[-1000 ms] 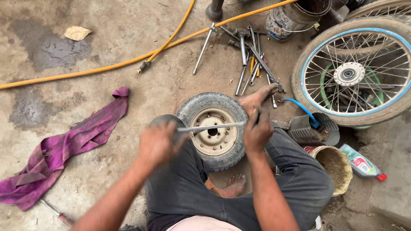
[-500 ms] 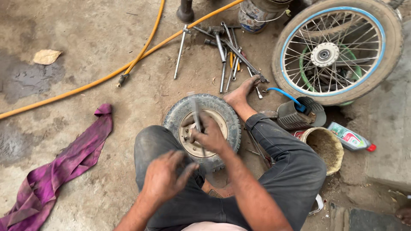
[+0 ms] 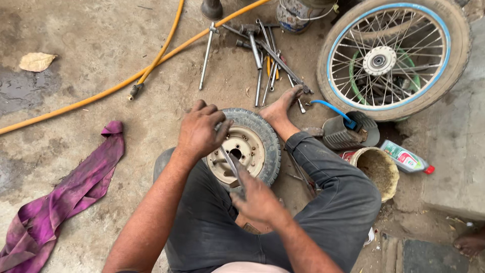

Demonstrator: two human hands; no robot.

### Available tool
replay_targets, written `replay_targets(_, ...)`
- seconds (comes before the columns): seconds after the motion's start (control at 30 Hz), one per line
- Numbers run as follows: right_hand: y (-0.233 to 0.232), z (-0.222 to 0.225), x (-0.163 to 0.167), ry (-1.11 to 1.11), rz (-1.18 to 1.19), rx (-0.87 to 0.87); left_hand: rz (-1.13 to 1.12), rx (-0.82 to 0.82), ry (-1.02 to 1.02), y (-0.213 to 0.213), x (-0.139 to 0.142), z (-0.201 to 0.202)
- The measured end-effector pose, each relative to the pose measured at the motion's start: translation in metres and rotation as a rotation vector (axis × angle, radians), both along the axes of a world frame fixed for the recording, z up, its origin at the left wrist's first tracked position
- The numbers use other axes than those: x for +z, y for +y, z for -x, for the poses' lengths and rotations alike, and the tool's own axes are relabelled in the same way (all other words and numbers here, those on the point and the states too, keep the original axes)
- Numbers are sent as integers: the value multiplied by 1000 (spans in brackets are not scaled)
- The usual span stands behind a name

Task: The person sits on the ground with a small rubber wheel across their lap and uses a long socket wrench to loosen and turn the bolts on the wheel hub, repositioning the wrench on different bolts by hand and steadying the wheel with the other hand.

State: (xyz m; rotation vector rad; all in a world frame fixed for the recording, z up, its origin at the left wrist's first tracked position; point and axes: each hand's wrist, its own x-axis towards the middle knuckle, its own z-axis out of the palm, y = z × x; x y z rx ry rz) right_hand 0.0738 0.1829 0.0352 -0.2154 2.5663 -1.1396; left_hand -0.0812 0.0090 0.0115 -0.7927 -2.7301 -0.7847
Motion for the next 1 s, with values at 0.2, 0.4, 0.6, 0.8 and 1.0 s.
replay_targets(0.2,42,68,-1,-43,-604,237,42,256,-33,-37,29,-57)
replay_targets(0.4,33,115,-13,652,-419,-180,47,340,-239,-27,41,-179)
replay_targets(0.6,-8,61,-57,341,615,-741,41,401,-389,-36,21,-184)
replay_targets(0.8,-57,31,-70,207,1126,-567,1,379,-447,-28,30,-180)
replay_targets(1.0,-49,55,-36,-14,618,-247,-33,290,-738,-35,56,-177)
